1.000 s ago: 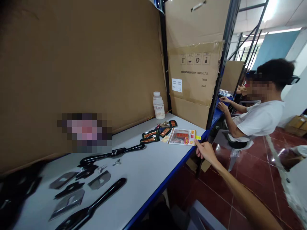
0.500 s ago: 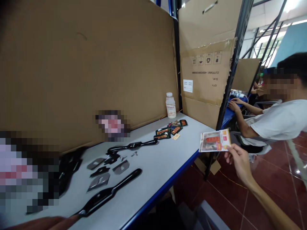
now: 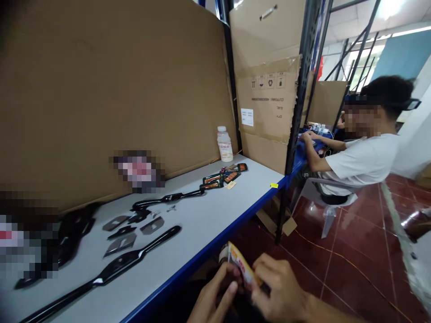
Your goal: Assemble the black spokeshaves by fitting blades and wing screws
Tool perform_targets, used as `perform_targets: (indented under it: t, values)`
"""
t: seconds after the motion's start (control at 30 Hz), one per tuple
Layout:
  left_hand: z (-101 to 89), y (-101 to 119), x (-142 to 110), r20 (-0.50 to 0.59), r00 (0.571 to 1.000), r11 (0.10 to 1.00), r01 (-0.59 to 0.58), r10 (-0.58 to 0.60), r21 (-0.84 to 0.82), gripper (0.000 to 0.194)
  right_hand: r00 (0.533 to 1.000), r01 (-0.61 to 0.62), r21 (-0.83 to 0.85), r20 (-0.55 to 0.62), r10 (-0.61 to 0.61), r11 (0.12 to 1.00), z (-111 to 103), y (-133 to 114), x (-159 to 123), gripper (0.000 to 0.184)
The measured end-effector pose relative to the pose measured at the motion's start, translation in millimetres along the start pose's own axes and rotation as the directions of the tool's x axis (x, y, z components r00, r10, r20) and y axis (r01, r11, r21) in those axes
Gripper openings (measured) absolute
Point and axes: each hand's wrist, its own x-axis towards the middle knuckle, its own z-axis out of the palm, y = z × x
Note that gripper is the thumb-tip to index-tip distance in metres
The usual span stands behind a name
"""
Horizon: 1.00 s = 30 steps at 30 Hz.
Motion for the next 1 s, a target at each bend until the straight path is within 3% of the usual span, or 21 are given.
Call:
perform_targets:
  t: [0.1, 0.17, 0.23, 0.3, 0.37, 0.47, 0.53, 0.6, 0.7, 0.8, 0.9, 1.0]
  values:
    - [3.9, -19, 9, -0.028, 0.998, 0.998, 0.059, -0.059, 0.005, 0.05, 0.992, 0.037, -0.026, 0.123, -0.033, 0.999, 27, 1, -11, 0.011]
    - [3.8, -29, 13, -0.06, 0.994, 0.995, 0.094, -0.094, 0.01, 0.047, 0.983, -0.006, 0.01, 0.184, 0.004, 1.0, 34, 7, -12, 0.008]
    - [1.3, -38, 15, -0.11, 0.986, 0.991, 0.13, -0.128, 0.014, 0.047, 0.972, -0.157, 0.161, 0.201, 0.124, 0.974, 32, 20, -4, 0.014]
    - [-1.1, -44, 15, -0.17, 0.972, 0.986, 0.164, -0.16, 0.012, 0.048, 0.936, -0.351, 0.304, 0.149, 0.319, 0.886, 19, 47, 16, 0.03]
    - [-0.5, -48, 13, -0.213, 0.96, 0.982, 0.188, -0.183, 0.003, 0.049, 0.873, -0.47, 0.306, 0.027, 0.486, 0.828, 0, 85, 44, 0.045]
    - [7.0, -47, 7, -0.254, 0.946, 0.979, 0.204, -0.2, -0.01, 0.053, 0.735, -0.611, 0.321, -0.11, 0.669, 0.724, -27, 143, 90, 0.031]
    - [13.5, -43, 5, -0.259, 0.947, 0.981, 0.191, -0.189, -0.017, 0.054, 0.665, -0.664, 0.342, -0.135, 0.734, 0.665, -36, 170, 115, 0.03]
    - [18.3, -38, 3, -0.249, 0.953, 0.985, 0.172, -0.174, -0.03, 0.056, 0.626, -0.687, 0.361, -0.146, 0.766, 0.631, -39, 183, 134, 0.031]
    - [21.4, -30, 0, -0.229, 0.955, 0.981, 0.18, -0.191, -0.067, 0.057, 0.597, -0.7, 0.384, -0.146, 0.789, 0.601, -40, 183, 147, 0.031]
    - [21.3, -29, -6, -0.208, 0.947, 0.967, 0.225, -0.246, -0.119, 0.053, 0.598, -0.692, 0.412, -0.131, 0.791, 0.592, -44, 173, 139, 0.03]
    - [21.4, -35, -12, -0.191, 0.928, 0.94, 0.284, -0.319, -0.189, 0.039, 0.647, -0.666, 0.444, -0.057, 0.76, 0.6, -45, 152, 110, 0.025]
    - [23.5, -44, -16, -0.159, 0.915, 0.91, 0.325, -0.371, -0.258, 0.031, 0.709, -0.664, 0.472, 0.152, 0.689, 0.58, -28, 116, 68, 0.019]
